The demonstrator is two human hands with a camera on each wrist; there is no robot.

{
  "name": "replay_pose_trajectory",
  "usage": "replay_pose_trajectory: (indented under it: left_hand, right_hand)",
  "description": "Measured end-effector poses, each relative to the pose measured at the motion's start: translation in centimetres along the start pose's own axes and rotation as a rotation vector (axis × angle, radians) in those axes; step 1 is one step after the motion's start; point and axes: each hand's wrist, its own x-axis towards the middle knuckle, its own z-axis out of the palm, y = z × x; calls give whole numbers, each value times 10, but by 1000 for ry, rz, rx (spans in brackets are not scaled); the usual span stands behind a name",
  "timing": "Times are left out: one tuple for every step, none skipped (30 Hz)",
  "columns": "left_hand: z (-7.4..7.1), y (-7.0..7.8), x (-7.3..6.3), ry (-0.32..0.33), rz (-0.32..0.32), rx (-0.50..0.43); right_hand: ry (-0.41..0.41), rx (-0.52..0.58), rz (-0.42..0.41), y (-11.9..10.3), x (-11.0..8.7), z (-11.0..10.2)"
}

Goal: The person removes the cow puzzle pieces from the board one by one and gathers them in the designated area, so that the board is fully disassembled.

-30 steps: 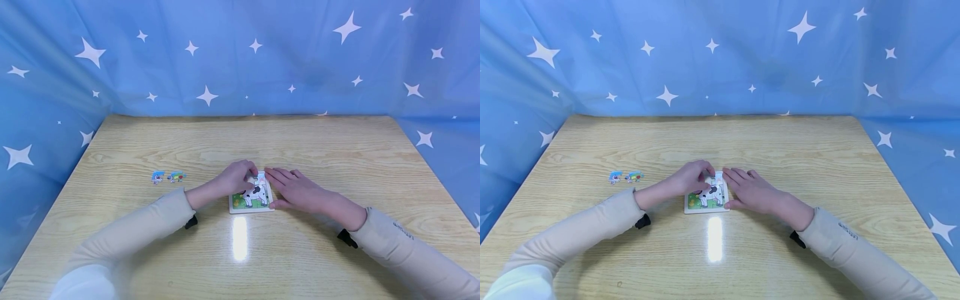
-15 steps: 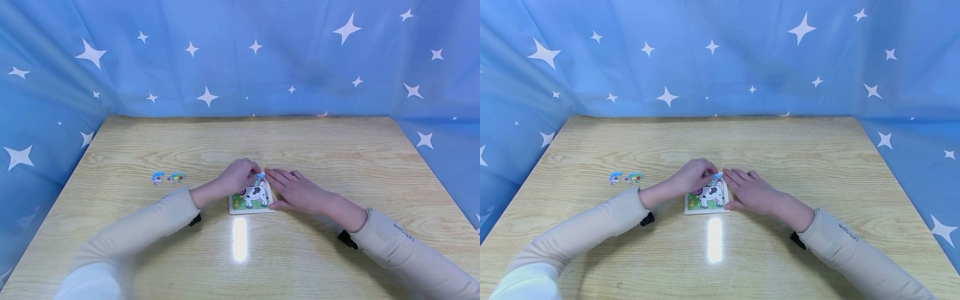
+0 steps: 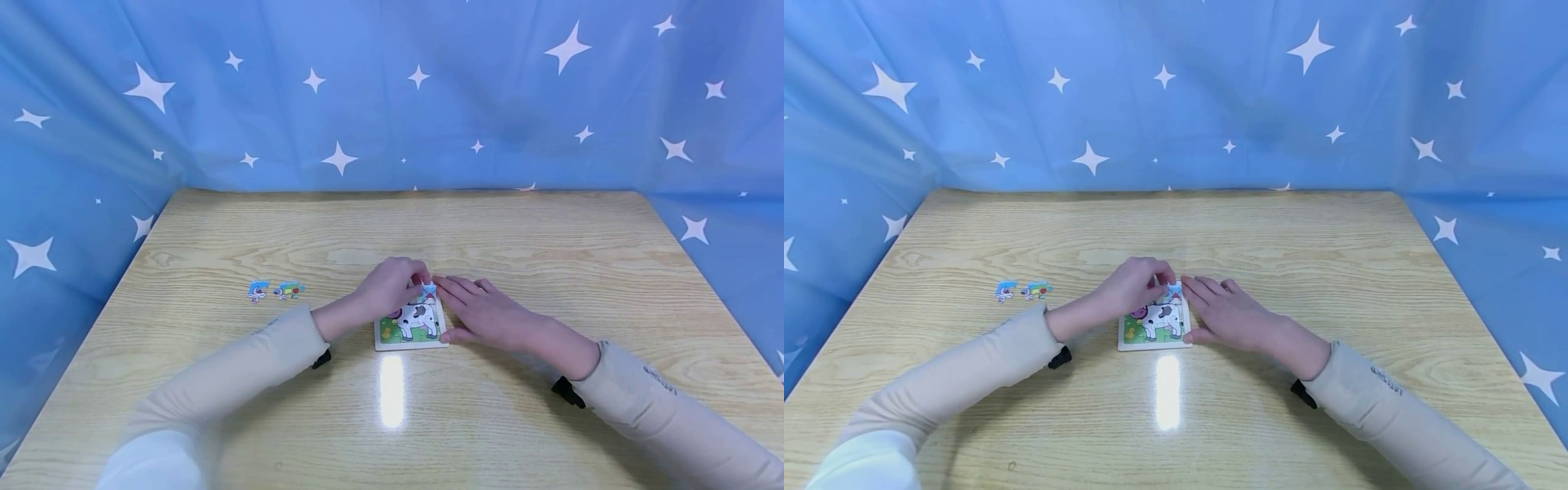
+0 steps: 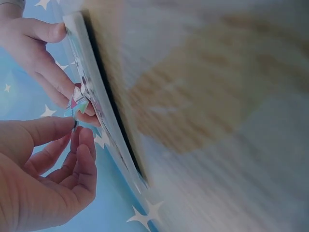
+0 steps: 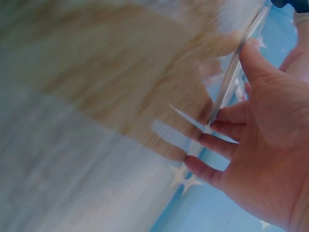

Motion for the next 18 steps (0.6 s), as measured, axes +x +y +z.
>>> replay_pose_trajectory:
  left_hand:
    - [0, 0, 0, 2, 3, -8]
    - [0, 0, -1, 5, 6, -12]
    - [0, -1, -1, 6, 8, -18]
    - [0, -1, -1, 9, 12, -23]
    - [0, -1, -2, 12, 13, -30]
    - [-1, -1, -2, 16, 14, -38]
    - [-1, -1, -3, 20, 12, -47]
    - [-1, -1, -3, 23, 10, -55]
    - [-2, -1, -3, 24, 6, -67]
    - [-2, -1, -4, 25, 2, -76]
    - [-3, 0, -4, 25, -4, -85]
    - [-3, 0, -5, 25, -7, -93]
    - [-4, 1, -5, 23, -11, -100]
    - [-4, 1, -5, 22, -14, -105]
    - [-4, 1, -5, 20, -17, -109]
    - [-4, 1, -5, 19, -21, -113]
    - [-4, 0, -5, 18, -23, -117]
    - [-5, -1, -5, 18, -24, -118]
  right_hand:
    - [0, -2, -1, 0, 0, 0]
    - [0, -3, -1, 0, 0, 0]
    - [1, -4, -3, 0, 0, 0]
    - [-1, -4, -2, 0, 0, 0]
    - [-3, -3, 0, 1, 0, 0]
    - [-3, -3, 0, 1, 0, 1]
    - [-2, -3, 0, 0, 0, 1]
    - [-2, -3, 1, 0, 0, 1]
    - [-2, -3, 2, 0, 0, 0]
    - [-2, -2, 3, 0, 0, 0]
    - [-2, -1, 4, 0, 0, 0]
    - [-1, 2, 4, 0, 0, 0]
    - [-1, 3, 4, 0, 0, 0]
    - [-1, 4, 4, 0, 0, 0]
    - [-1, 5, 4, 0, 0, 0]
    - [0, 7, 4, 0, 0, 0]
    - [1, 8, 3, 0, 0, 0]
    - [3, 9, 2, 0, 0, 0]
